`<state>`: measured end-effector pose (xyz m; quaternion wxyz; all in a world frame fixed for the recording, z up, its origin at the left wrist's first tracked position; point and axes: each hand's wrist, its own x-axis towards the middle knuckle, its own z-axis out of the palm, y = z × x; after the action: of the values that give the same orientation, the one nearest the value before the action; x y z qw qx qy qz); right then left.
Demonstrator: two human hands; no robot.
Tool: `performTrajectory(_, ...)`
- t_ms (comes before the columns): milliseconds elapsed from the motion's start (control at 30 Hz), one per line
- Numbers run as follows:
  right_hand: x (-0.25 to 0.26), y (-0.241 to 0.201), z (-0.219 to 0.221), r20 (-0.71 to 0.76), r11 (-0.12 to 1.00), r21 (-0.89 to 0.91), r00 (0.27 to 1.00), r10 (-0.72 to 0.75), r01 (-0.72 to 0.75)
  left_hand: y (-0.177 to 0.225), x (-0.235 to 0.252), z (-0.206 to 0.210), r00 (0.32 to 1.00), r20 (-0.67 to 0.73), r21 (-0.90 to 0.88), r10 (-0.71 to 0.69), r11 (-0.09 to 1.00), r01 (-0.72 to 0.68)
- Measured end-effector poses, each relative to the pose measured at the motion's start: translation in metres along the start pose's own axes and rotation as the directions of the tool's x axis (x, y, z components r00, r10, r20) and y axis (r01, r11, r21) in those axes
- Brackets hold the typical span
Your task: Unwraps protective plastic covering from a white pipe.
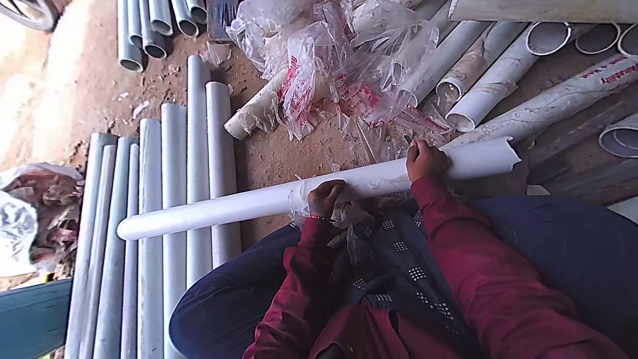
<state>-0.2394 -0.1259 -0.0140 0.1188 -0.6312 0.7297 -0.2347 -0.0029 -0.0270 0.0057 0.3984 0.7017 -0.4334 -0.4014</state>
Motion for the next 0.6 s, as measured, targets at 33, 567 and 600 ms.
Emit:
performTrajectory(33,0.000,0.000,0.000,0.000,1.000,-0.003,1.000,-0.003,0.003,-0.001,0.000,0.000,1.000,-0.004,0.005,-0.006,1.000,0.006)
performTrajectory(567,0.000,0.001,0.000,-0.002,1.000,-0.015,1.000,-0.003,0.003,-0.012,-0.001,0.006,0.981,-0.044,0.226,0.190,0.958,-0.176)
performTrajectory(600,0.000,0.001,0.001,-0.002,1.000,-0.018,1.000,-0.001,0.001,-0.011,-0.002,0.007,0.972,-0.023,0.262,0.233,0.940,-0.219)
